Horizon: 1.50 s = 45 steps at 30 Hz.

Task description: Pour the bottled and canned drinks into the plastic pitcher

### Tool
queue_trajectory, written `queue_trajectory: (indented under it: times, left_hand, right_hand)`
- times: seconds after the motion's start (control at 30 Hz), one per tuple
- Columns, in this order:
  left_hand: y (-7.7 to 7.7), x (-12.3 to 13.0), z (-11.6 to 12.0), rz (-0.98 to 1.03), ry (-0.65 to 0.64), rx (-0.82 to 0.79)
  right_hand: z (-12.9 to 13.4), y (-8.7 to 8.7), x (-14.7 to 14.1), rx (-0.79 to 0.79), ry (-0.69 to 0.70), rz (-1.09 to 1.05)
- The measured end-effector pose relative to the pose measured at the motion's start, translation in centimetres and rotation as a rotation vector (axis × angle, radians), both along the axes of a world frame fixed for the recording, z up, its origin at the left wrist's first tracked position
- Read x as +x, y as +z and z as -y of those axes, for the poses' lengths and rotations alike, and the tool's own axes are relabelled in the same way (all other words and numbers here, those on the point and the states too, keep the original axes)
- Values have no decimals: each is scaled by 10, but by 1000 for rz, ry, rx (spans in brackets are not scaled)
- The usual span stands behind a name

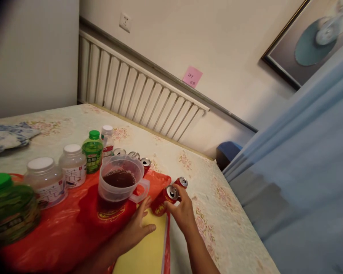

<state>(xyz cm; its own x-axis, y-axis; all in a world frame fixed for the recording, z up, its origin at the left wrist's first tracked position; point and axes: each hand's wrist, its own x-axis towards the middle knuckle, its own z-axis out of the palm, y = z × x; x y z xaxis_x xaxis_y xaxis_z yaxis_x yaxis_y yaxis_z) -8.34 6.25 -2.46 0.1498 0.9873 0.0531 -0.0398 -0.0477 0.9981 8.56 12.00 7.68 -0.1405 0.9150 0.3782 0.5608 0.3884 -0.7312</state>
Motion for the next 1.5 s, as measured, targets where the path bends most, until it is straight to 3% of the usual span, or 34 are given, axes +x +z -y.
queue_trajectory:
  times: [0.2, 0.4, 0.53, 0.83, 0.97, 1.13, 1.3, 1.5]
  left_hand:
    - [24, -7, 6, -12, -42, 206]
    - [45, -17, 17, 16, -104, 225]
    - [44, -21, 22, -83, -89, 200]
    - [33, -30, 28, -106, -89, 175]
    - [40, -35, 32, -119, -76, 126]
    - [47, -40, 36, -94, -90, 116]
    - [44, -45, 39, -86, -109, 111]
    - [43, -53, 45, -105, -120, 106]
  right_hand:
    - [51, 2, -13, -46, 8, -5]
    - [74, 10, -24, -132, 74, -63]
    - [78, 14, -24, -200, 78, -102]
    - [76, 1, -30, -306, 100, -227]
    - [69, 10, -30, -310, 103, -226]
    - [38, 14, -31, -247, 67, -288]
    - [5, 9, -51, -261, 205, -391]
    - [-13, -2, -82, -368, 453, -408]
